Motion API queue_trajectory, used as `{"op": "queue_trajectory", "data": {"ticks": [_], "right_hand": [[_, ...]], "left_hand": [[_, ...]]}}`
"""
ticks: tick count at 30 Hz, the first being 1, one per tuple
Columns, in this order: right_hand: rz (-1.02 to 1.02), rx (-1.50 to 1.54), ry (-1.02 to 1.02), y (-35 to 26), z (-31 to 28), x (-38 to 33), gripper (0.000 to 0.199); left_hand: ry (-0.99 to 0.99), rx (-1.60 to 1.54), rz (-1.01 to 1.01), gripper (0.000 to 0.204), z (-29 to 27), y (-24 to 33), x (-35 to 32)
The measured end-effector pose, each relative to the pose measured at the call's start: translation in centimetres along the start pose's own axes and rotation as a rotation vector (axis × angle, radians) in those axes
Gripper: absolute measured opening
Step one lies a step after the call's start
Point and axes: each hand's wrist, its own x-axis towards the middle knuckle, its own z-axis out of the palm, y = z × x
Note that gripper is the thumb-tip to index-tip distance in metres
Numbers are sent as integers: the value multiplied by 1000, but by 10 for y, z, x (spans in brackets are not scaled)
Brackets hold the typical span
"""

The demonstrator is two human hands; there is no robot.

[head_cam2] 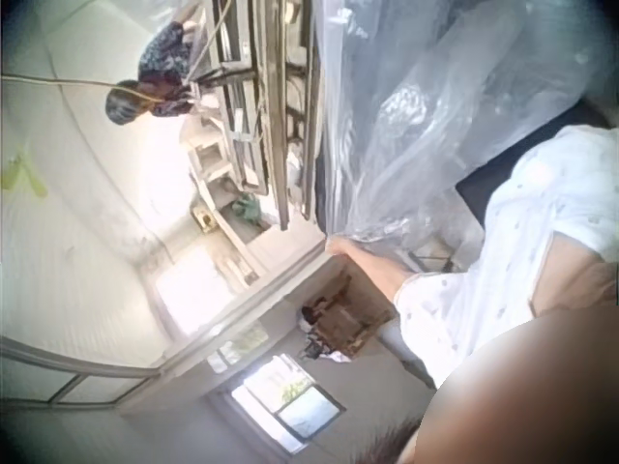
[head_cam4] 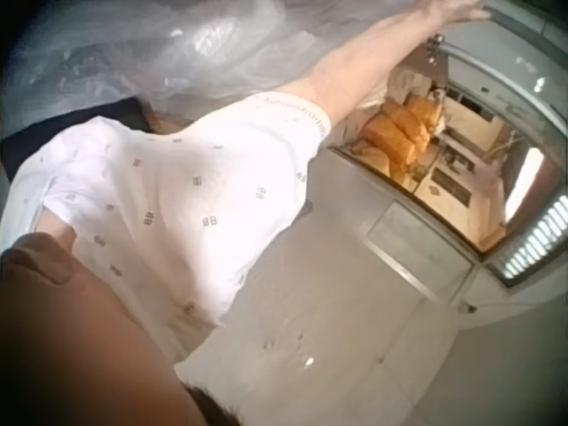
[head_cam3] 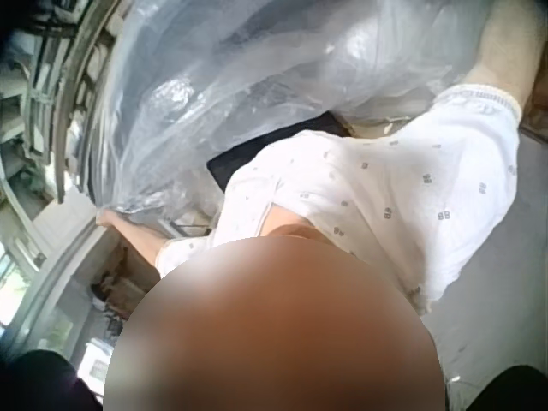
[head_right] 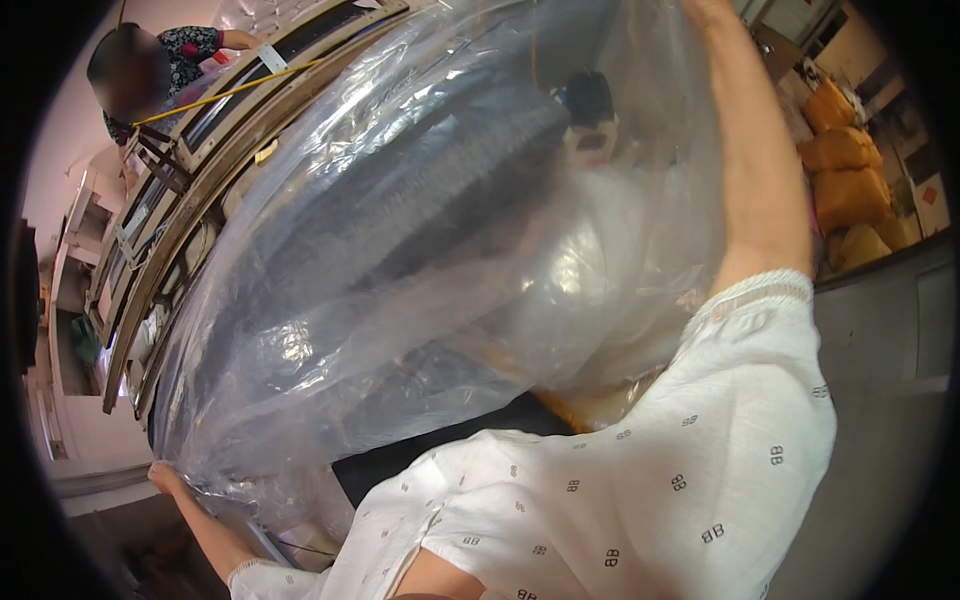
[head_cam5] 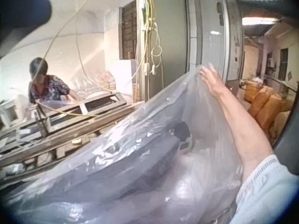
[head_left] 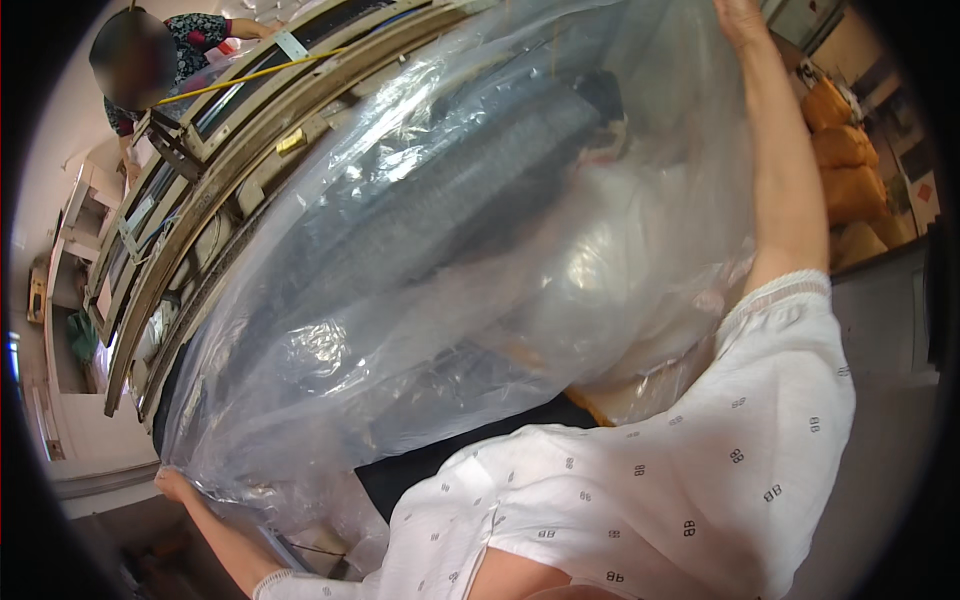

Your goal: The recorder is wrapping a large industrial component or machine part in protective plastic sheeting.

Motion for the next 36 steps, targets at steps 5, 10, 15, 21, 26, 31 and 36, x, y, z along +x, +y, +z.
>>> {"op": "queue_trajectory", "data": {"ticks": [5, 10, 15, 21, 26, 31, 36], "right_hand": [[-608, -523, -552, 29, 116, -141, 30], [110, -1283, -891, 100, 122, -169, 36], [-124, -1120, -697, 135, 128, -168, 44], [157, -749, -933, 240, 96, -124, 46], [-1, -1337, -900, 217, 155, -97, 42], [-431, -369, -985, 20, 307, -237, 17], [458, 322, -1682, -149, 339, -446, 31]], "left_hand": [[8, -47, 115, 37, -18, -47, -32], [-122, 136, 131, 33, -51, -82, 3], [-392, -139, 134, 37, -26, -41, 32], [81, 78, 69, 34, -33, 21, -10], [252, -589, 76, 27, -19, 51, -29], [186, -560, 9, 23, 14, 34, -11], [335, -927, -154, 20, 28, 34, -8]]}}
